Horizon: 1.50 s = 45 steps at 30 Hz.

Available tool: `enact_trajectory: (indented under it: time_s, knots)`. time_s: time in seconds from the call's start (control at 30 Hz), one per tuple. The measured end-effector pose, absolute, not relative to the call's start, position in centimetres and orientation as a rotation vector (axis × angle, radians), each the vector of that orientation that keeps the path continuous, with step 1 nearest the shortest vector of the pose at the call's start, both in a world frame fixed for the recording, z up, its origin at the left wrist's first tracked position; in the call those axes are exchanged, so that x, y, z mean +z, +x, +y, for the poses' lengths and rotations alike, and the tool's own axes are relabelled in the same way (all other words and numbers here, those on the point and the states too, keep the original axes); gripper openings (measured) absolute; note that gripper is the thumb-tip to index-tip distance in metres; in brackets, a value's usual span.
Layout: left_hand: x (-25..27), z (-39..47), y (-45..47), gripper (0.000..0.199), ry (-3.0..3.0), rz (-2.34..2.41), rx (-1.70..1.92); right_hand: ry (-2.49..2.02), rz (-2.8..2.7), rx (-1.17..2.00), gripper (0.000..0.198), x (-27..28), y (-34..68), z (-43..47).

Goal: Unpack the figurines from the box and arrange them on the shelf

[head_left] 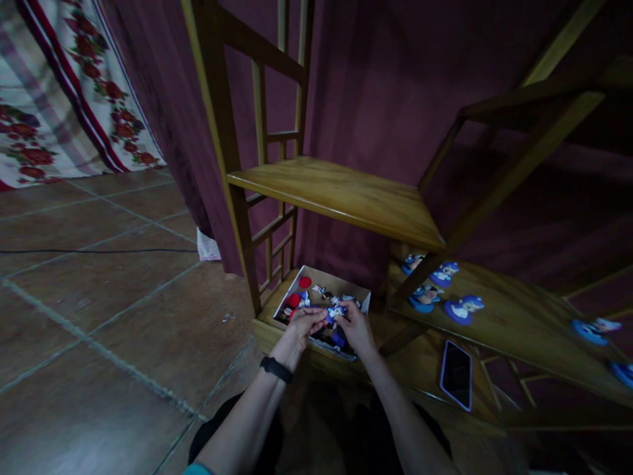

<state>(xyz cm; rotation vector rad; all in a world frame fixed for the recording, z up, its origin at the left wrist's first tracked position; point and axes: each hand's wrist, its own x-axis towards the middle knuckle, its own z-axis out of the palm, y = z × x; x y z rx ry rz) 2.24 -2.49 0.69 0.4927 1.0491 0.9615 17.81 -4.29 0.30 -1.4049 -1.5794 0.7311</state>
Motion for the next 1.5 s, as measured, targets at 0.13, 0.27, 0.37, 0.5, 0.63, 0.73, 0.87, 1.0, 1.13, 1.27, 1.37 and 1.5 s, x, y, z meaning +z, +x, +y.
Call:
enact_trajectory:
  time_s: [0.13, 0.27, 0.37, 0.5, 0.63, 0.73, 0.87, 1.0, 1.13, 1.27, 1.37, 1.5]
  knots:
    - [0.5, -2.8, 2.6, 0.012, 0.508, 1.085, 0.998, -1.449, -1.584, 0.709, 0.026, 0.6, 17.4, -4.6]
    - [0.3, -2.8, 2.4, 0.011, 0.517, 1.076, 0.957, -1.457, -1.615, 0.704, 0.025, 0.8, 17.4, -5.0]
    - [0.1, -2.8, 2.1, 0.013, 0.515, 1.048, 0.921, -1.425, -1.639, 0.718, 0.026, 1.0, 17.6, -5.3]
    - [-0.1, -2.6, 1.9, 0.010, 0.464, 0.998, 0.925, -1.345, -1.630, 0.800, 0.029, 0.9, 17.8, -5.4]
    - [-0.2, -2.6, 2.2, 0.011, 0.448, 0.991, 0.962, -1.294, -1.642, 0.809, 0.032, 1.0, 17.9, -5.2]
    - [0.0, -2.8, 2.7, 0.015, 0.499, 0.972, 0.965, -1.305, -1.696, 0.667, 0.026, 1.2, 18.0, -5.2]
    - [0.3, -3.0, 3.2, 0.017, 0.565, 0.933, 0.983, -1.378, -1.716, 0.501, 0.023, 1.5, 18.0, -5.2]
    - [0.3, -2.9, 3.5, 0.021, 0.585, 0.893, 1.027, -1.419, -1.706, 0.459, 0.024, 1.5, 17.8, -5.1]
    - [0.3, -2.9, 3.5, 0.020, 0.604, 0.927, 1.068, -1.455, -1.695, 0.468, 0.023, 1.5, 17.7, -5.0]
    - [0.6, -3.1, 3.5, 0.016, 0.631, 0.986, 1.062, -1.469, -1.662, 0.545, 0.021, 1.2, 17.7, -4.7]
    - [0.7, -3.2, 3.6, 0.013, 0.654, 1.037, 1.070, -1.500, -1.589, 0.649, 0.021, 0.5, 17.8, -4.3]
    - [0.4, -3.3, 3.8, 0.013, 0.652, 1.067, 1.091, -1.503, -1.504, 0.771, 0.022, -0.5, 18.0, -3.8]
